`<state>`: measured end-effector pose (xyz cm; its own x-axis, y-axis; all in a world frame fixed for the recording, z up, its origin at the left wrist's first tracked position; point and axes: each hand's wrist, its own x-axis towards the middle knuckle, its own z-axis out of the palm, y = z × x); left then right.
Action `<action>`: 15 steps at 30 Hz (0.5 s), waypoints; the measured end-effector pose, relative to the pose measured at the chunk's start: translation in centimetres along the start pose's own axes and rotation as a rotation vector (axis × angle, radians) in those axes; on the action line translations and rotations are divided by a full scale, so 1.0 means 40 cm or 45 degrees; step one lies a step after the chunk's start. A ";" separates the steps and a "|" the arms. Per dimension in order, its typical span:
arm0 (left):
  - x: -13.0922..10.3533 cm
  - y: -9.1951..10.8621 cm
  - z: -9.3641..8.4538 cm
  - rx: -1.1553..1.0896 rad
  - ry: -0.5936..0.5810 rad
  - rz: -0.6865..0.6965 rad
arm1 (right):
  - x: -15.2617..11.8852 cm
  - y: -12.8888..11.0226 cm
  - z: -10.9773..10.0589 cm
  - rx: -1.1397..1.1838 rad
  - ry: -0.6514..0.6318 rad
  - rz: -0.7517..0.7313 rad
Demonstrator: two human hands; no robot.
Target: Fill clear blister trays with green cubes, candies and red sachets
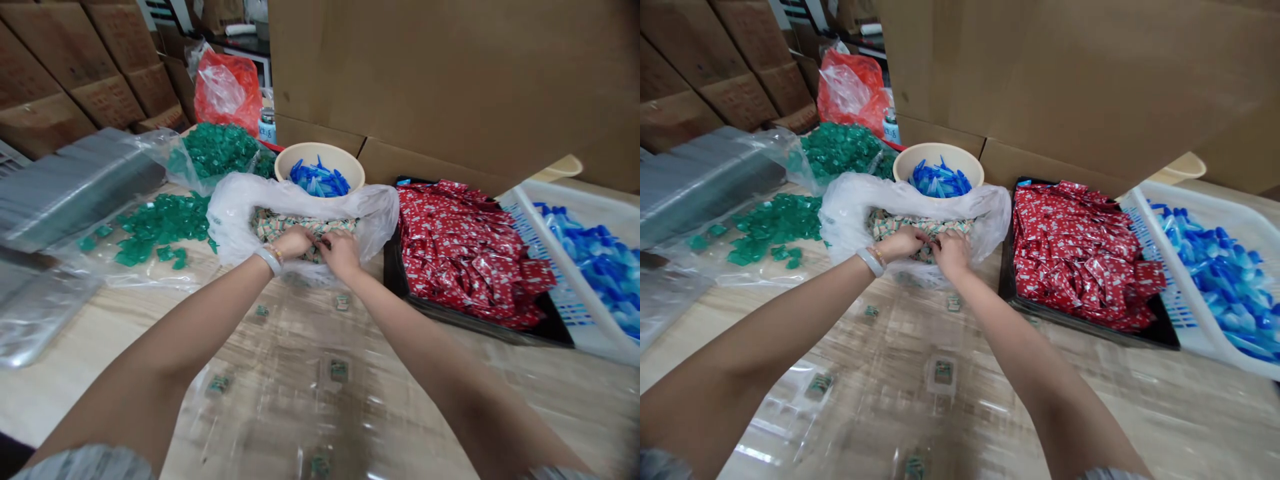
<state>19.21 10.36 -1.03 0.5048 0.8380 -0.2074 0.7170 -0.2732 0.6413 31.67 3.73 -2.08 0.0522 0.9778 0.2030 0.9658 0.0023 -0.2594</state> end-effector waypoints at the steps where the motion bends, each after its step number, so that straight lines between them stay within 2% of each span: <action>1: -0.006 -0.001 -0.002 0.018 -0.002 0.012 | 0.002 -0.002 0.001 -0.014 0.004 0.005; 5: -0.026 0.004 -0.004 0.107 0.039 0.043 | 0.008 -0.013 0.001 -0.091 -0.034 -0.001; 10: -0.042 0.015 0.004 0.130 0.166 0.007 | 0.004 -0.019 -0.009 -0.114 -0.065 -0.040; 15: -0.040 0.005 0.010 0.054 0.330 0.118 | 0.011 -0.005 -0.009 -0.008 -0.045 0.004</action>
<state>18.72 8.79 -0.87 0.4332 0.8999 0.0505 0.6956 -0.3694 0.6162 31.61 4.09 -1.58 0.0462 0.9846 0.1684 0.9671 -0.0019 -0.2543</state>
